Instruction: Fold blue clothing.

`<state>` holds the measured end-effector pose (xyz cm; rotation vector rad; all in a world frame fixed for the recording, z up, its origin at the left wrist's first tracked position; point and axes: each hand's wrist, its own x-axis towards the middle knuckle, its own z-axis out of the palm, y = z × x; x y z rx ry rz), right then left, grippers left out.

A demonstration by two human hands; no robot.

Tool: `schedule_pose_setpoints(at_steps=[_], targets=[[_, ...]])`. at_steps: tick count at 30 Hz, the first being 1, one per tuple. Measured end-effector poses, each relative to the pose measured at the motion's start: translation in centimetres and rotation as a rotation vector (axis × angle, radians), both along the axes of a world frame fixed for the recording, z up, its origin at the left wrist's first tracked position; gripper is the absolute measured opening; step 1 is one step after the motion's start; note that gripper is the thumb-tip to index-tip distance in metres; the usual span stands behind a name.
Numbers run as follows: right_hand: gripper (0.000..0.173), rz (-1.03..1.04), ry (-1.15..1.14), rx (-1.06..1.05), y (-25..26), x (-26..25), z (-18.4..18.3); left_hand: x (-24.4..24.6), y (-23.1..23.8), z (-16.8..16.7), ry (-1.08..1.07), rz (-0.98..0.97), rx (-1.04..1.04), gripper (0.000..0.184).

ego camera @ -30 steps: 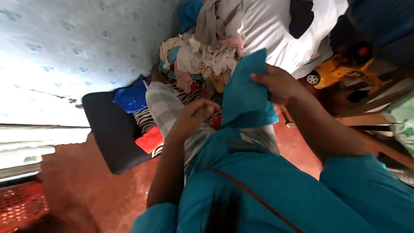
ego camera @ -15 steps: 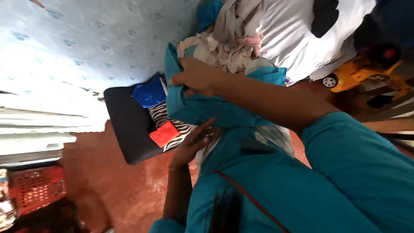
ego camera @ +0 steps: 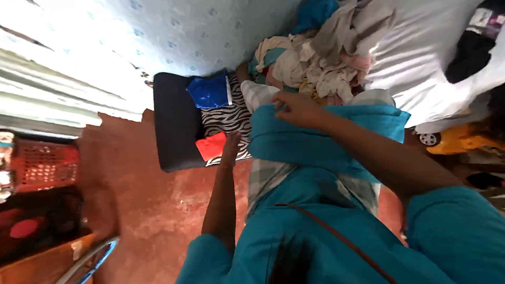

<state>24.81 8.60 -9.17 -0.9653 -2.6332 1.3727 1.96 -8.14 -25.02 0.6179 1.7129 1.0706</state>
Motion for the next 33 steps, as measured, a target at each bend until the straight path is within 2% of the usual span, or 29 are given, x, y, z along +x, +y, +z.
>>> schedule_pose_setpoints(at_steps=[2, 5, 7, 10, 14, 17, 19, 23, 25, 27, 29, 31, 33], targets=[[0.038, 0.063, -0.133, 0.175, 0.5, 2.1, -0.4, 0.6, 0.6, 0.7, 0.172, -0.084, 0.091, 0.045], [0.042, 0.12, -0.287, 0.319, -0.7, 3.8, -2.1, 2.3, 1.4, 2.5, 0.291, -0.278, 0.15, 0.049], [0.042, 0.157, -0.356, 0.417, -1.5, 4.2, -3.6, 2.6, 2.1, 1.6, 0.423, -0.341, 0.227, 0.048], [0.03, 0.166, -0.365, 0.534, -2.5, 4.2, -5.6, 1.9, 3.5, -0.2, 0.608, -0.428, 0.246, 0.043], [0.022, 0.171, -0.306, 0.618, -2.8, 4.0, -6.6, 1.1, 4.2, -0.2, 0.804, -0.513, 0.126, 0.033], [0.021, 0.173, -0.264, 0.643, -2.4, 4.1, -6.8, -0.3, 4.6, 0.7, 0.956, -0.415, 0.184, 0.023], [0.02, 0.166, -0.242, 0.645, -2.2, 4.1, -6.8, -1.2, 5.8, 2.8, 0.986, -0.343, 0.19, 0.025], [0.018, 0.059, -0.167, 0.663, -1.6, 4.1, -5.7, -2.0, 8.5, 7.1, 1.08, -0.229, 0.329, 0.027], [0.021, -0.018, -0.132, 0.693, -1.5, 4.2, -4.8, -2.1, 8.8, 8.1, 1.11, -0.152, 0.393, 0.027], [0.022, -0.06, -0.077, 0.747, -1.5, 4.5, -4.7, -2.1, 8.2, 7.6, 1.146, -0.056, 0.461, 0.027], [0.019, -0.029, -0.034, 0.769, -1.8, 4.9, -5.4, -1.8, 7.0, 5.3, 1.156, 0.012, 0.504, 0.025], [0.019, 0.028, -0.056, 0.738, -2.3, 5.1, -6.4, -1.1, 5.4, 2.3, 1.103, 0.002, 0.454, 0.022], [0.017, 0.051, -0.073, 0.733, -2.8, 5.2, -7.4, -0.2, 4.2, -0.4, 1.004, -0.064, 0.315, 0.021]])
